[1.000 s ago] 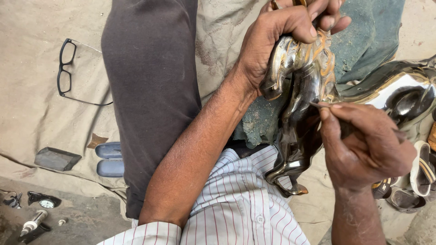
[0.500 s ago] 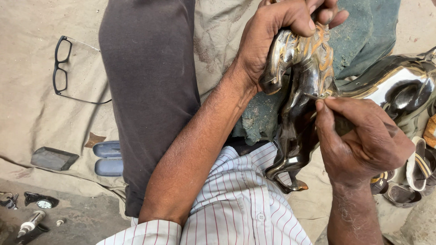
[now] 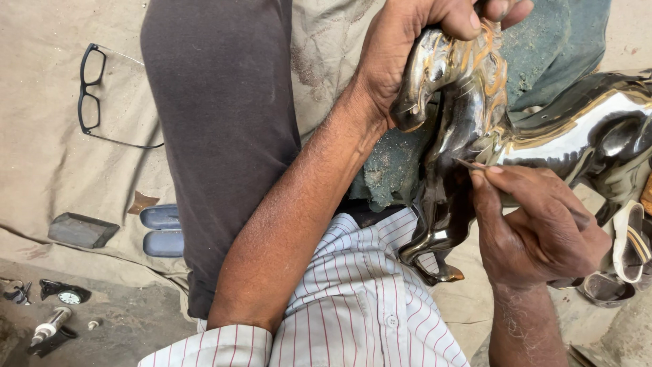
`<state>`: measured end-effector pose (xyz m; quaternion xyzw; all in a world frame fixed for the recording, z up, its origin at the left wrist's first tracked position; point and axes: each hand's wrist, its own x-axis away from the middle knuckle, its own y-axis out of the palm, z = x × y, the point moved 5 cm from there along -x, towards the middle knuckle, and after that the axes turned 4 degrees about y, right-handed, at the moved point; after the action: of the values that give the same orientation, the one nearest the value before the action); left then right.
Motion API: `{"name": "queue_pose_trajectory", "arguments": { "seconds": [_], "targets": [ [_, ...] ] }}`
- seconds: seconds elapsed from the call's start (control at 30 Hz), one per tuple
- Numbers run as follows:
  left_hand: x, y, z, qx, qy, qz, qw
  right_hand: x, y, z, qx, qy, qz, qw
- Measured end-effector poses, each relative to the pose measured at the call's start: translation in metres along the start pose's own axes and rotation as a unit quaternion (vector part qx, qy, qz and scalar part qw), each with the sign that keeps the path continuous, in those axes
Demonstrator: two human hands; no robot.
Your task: The person sits on the ground holding a polished metal horse figurine braced against a green pad on their lap and works over its surface with a small pointed hand tool, repositioning and turning the figurine to tool different areas including the mane, body and legs.
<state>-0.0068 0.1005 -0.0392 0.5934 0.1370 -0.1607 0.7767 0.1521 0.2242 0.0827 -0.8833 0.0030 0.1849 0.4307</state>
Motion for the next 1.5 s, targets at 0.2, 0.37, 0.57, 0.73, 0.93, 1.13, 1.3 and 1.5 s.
{"name": "queue_pose_trajectory", "arguments": {
  "seconds": [0.2,0.37,0.57,0.73,0.93,1.13,1.3,1.5],
  "targets": [
    [-0.001,-0.003,-0.004,0.034,-0.011,0.024,0.999,-0.007,0.000,-0.005,0.032,0.017,-0.011,0.999],
    [0.002,-0.010,-0.007,0.061,-0.049,0.032,0.996,-0.010,-0.001,-0.005,0.017,0.007,-0.027,0.999],
    [0.010,-0.020,-0.014,-0.035,-0.049,0.016,0.998,-0.011,-0.002,0.000,-0.035,-0.034,-0.061,0.997],
    [0.017,-0.026,-0.024,0.056,-0.103,0.060,0.991,-0.019,-0.003,-0.003,-0.032,-0.087,-0.105,0.990],
    [0.020,-0.031,-0.024,0.028,-0.098,0.065,0.993,-0.013,-0.005,-0.008,0.008,-0.108,-0.109,0.988],
    [0.023,-0.037,-0.025,-0.006,-0.118,0.089,0.989,-0.008,-0.005,-0.005,0.034,-0.112,-0.095,0.989],
    [0.025,-0.039,-0.028,0.020,-0.122,0.094,0.988,-0.011,-0.004,-0.010,0.034,-0.117,-0.098,0.988],
    [0.027,-0.040,-0.033,0.038,-0.149,0.119,0.981,-0.024,-0.003,-0.014,-0.020,-0.155,-0.140,0.978]
  ]
}}
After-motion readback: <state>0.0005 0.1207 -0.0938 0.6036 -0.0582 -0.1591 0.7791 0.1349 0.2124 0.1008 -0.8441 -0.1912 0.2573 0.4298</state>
